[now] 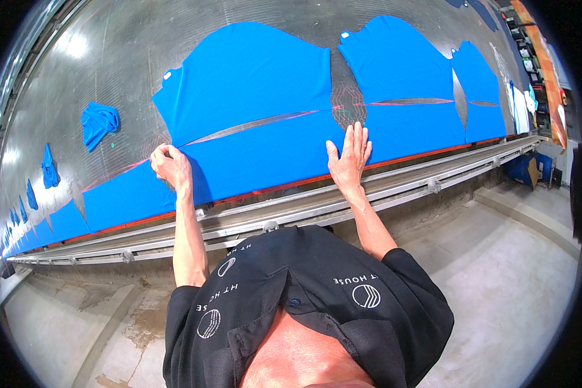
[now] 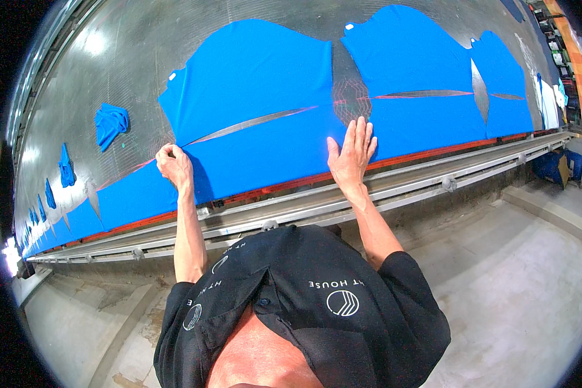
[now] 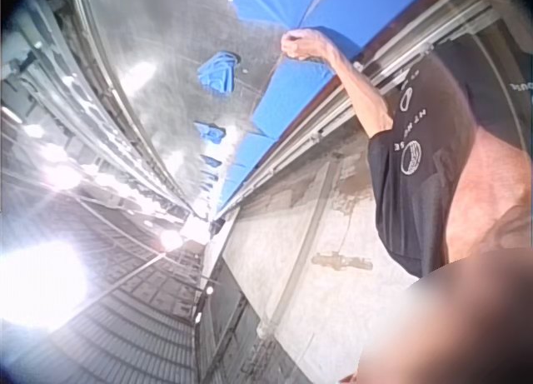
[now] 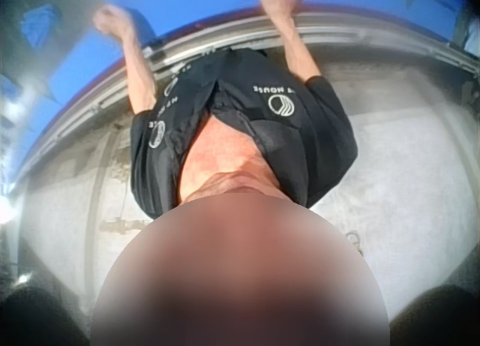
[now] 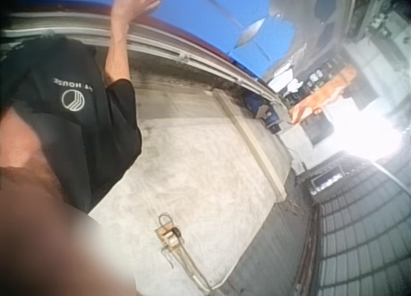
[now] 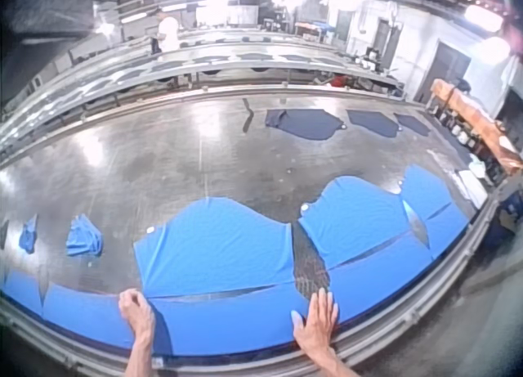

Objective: The person repeatedly picks up blue garments from a long metal table, unfolds them, and folds them into smaller rectangles. The person handles each garment one at a time, placing the folded items back on the table in a row.

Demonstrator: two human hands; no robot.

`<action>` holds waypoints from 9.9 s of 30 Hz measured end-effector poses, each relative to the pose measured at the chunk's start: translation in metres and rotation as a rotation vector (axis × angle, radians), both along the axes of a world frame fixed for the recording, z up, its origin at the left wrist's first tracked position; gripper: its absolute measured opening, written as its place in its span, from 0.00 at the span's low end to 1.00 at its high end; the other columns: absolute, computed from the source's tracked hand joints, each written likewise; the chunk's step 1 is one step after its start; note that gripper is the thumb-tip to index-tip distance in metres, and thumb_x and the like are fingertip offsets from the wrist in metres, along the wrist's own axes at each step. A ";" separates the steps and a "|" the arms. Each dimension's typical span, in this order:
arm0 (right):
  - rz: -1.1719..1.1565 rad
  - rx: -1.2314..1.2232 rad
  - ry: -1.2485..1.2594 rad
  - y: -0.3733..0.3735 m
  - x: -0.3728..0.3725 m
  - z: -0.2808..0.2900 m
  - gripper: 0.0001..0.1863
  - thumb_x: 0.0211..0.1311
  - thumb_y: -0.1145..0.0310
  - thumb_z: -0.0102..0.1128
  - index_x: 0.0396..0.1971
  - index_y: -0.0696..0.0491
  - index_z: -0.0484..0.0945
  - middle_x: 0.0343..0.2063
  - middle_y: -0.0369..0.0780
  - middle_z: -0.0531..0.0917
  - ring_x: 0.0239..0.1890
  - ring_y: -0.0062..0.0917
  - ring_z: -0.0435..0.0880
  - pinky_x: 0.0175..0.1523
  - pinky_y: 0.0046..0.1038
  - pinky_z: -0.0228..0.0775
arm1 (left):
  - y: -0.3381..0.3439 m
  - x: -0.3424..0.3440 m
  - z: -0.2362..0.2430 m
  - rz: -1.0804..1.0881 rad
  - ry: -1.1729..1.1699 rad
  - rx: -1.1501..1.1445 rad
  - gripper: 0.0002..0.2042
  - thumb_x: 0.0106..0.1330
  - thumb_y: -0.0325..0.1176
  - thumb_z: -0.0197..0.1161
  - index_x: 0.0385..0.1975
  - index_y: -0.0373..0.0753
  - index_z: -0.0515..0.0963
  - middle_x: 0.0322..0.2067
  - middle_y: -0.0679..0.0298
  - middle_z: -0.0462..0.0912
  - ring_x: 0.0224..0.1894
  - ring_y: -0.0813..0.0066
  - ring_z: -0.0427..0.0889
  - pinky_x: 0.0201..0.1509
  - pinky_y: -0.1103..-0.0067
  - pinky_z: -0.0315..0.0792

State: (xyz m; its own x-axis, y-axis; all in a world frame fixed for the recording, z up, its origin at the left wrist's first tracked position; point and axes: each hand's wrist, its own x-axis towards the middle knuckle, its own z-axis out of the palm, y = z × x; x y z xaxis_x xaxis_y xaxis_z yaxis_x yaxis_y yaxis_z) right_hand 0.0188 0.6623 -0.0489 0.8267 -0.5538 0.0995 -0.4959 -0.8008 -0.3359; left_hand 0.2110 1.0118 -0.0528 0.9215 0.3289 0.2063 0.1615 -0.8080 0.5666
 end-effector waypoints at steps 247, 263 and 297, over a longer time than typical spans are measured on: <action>0.163 0.425 -0.160 -0.118 0.210 0.010 0.13 0.52 0.72 0.63 0.39 0.55 0.76 0.29 0.43 0.81 0.36 0.35 0.82 0.41 0.36 0.72 | 0.035 0.008 0.055 -0.427 -0.090 0.057 0.16 0.58 0.27 0.61 0.47 0.35 0.75 0.53 0.50 0.73 0.58 0.52 0.70 0.63 0.62 0.63; 0.571 -0.073 0.001 -0.006 0.345 0.003 0.34 0.68 0.46 0.46 0.68 0.50 0.61 0.71 0.40 0.58 0.74 0.47 0.46 0.73 0.53 0.38 | -0.153 0.198 0.019 -0.871 0.013 0.469 0.26 0.73 0.41 0.46 0.70 0.45 0.55 0.71 0.58 0.54 0.74 0.49 0.47 0.71 0.47 0.46; 0.534 0.204 -0.325 -0.006 0.403 -0.014 0.08 0.48 0.66 0.65 0.29 0.51 0.84 0.49 0.40 0.82 0.60 0.39 0.70 0.64 0.45 0.55 | -0.204 0.250 0.011 -0.631 -0.080 0.131 0.07 0.56 0.34 0.60 0.30 0.44 0.84 0.42 0.62 0.80 0.53 0.56 0.74 0.52 0.55 0.67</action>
State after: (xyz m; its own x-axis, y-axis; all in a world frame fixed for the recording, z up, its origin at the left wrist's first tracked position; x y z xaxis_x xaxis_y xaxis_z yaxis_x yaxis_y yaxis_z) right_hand 0.4222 0.6564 -0.0627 0.9387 -0.1101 0.3267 0.1039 -0.8132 -0.5726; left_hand 0.4611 0.8079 -0.0416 0.9096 -0.3032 0.2842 -0.4055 -0.7971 0.4475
